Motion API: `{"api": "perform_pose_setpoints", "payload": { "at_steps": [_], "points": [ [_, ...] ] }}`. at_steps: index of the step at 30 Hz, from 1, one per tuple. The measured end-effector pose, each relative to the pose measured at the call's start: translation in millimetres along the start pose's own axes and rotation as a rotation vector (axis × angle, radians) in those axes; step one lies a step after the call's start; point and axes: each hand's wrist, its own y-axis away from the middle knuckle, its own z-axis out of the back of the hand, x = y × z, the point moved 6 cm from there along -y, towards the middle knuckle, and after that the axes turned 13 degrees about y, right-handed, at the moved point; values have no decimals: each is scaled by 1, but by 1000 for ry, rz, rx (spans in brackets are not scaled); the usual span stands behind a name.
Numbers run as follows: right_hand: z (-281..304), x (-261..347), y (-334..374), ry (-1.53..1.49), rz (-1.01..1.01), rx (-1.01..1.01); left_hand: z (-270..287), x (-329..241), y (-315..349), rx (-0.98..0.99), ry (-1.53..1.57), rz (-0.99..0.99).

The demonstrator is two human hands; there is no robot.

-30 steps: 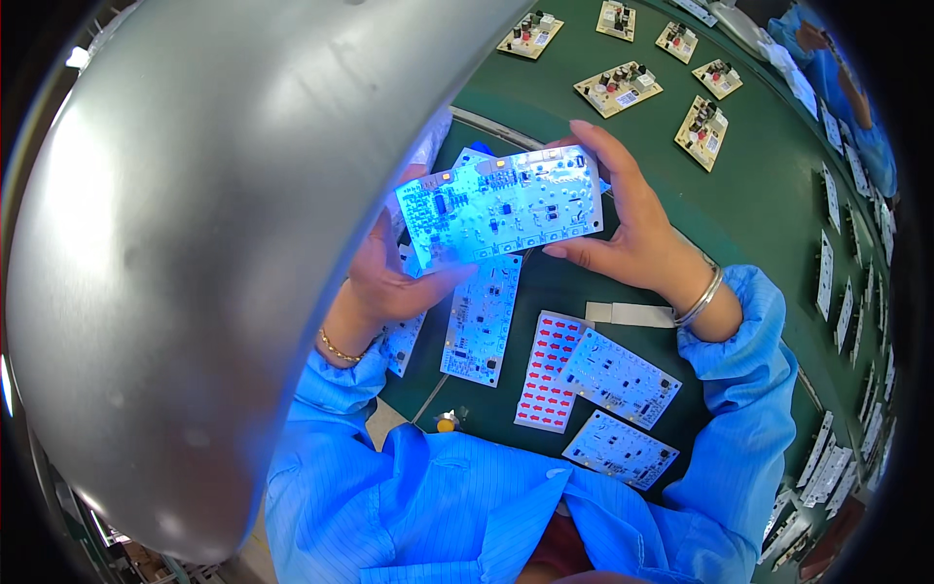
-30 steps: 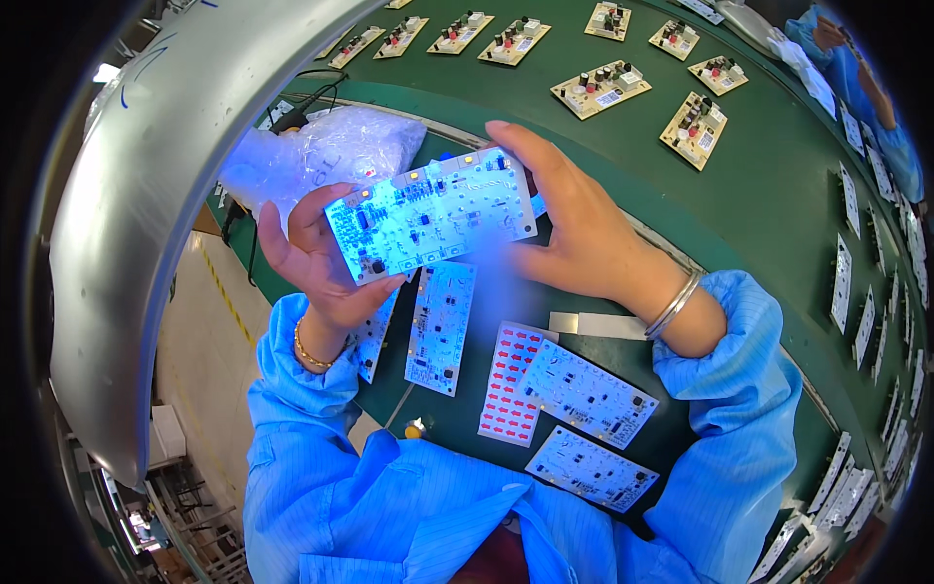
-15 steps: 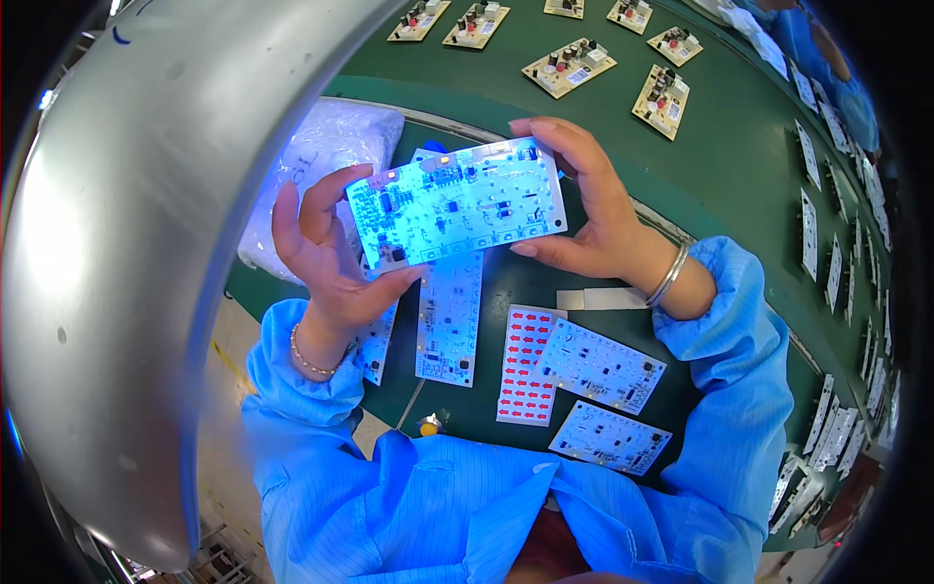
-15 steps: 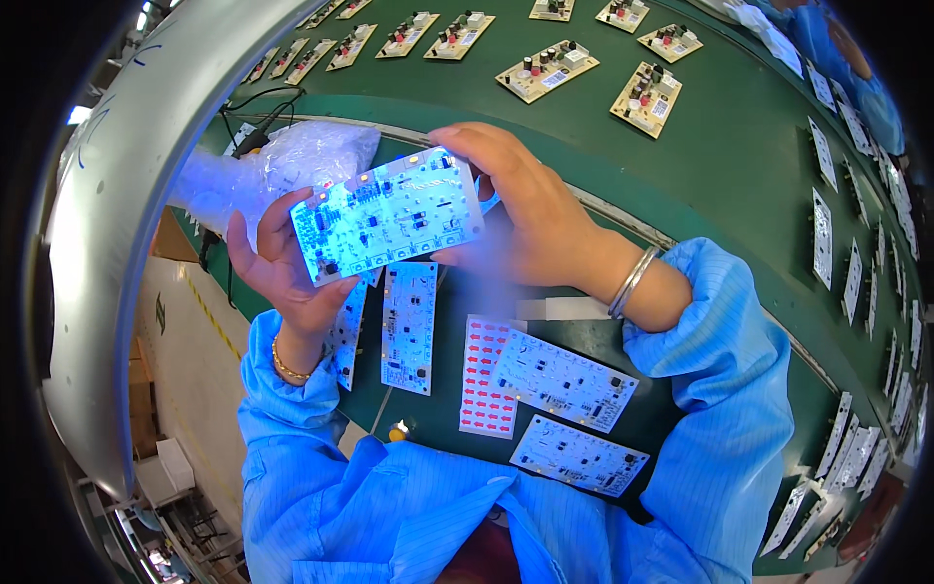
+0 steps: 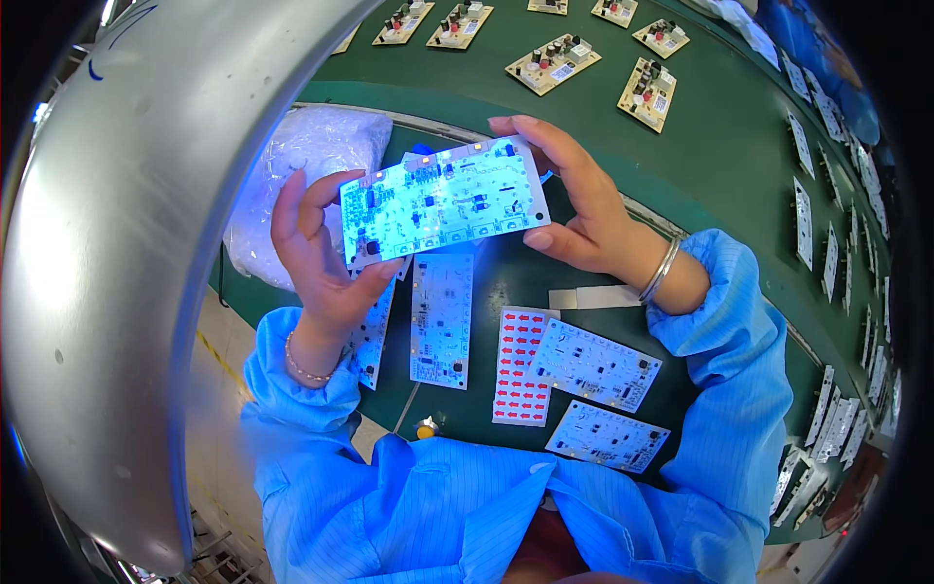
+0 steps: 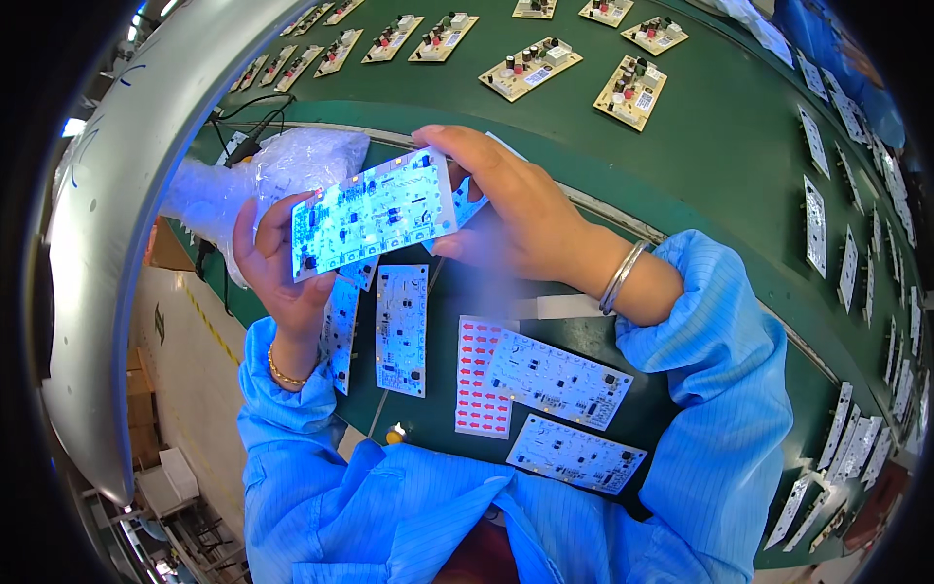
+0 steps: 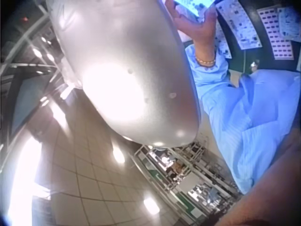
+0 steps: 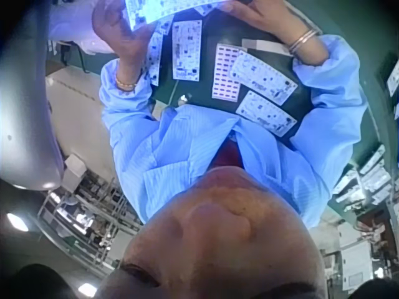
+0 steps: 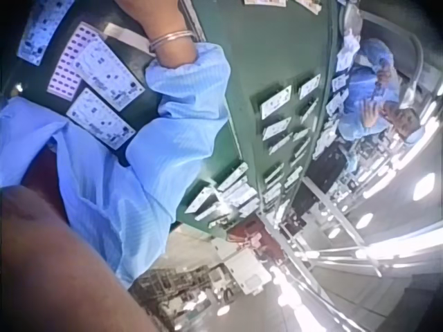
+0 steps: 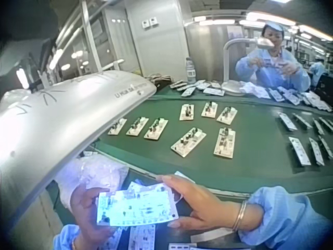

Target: Inspecting, checking components, and sorting PCB circuit boards under a bright lamp in a manufacturing facility.

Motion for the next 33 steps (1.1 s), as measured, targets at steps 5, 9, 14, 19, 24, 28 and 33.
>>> {"api": "perform_pose_setpoints", "payload": {
  "at_steps": [5,9,14,19,24,28,33],
  "points": [
    [-2,-4,1,21,-41,15,-1,2,0,-18,25,27],
    [-1,-4,1,12,-55,-13,-2,4,0,-20,40,59],
    [-9,-10,4,94,-131,25,7,14,5,-4,-48,367],
    [-21,-15,8,-130,-384,202,1,39,12,-130,430,868],
    [-25,-22,13,-460,-506,211,-8,36,7,-233,743,933],
    [-28,-20,10,-607,-480,164,-13,39,13,-97,1257,982],
    [-24,-23,8,-712,-521,12,-27,40,20,-65,1542,1131]
  ]
}}
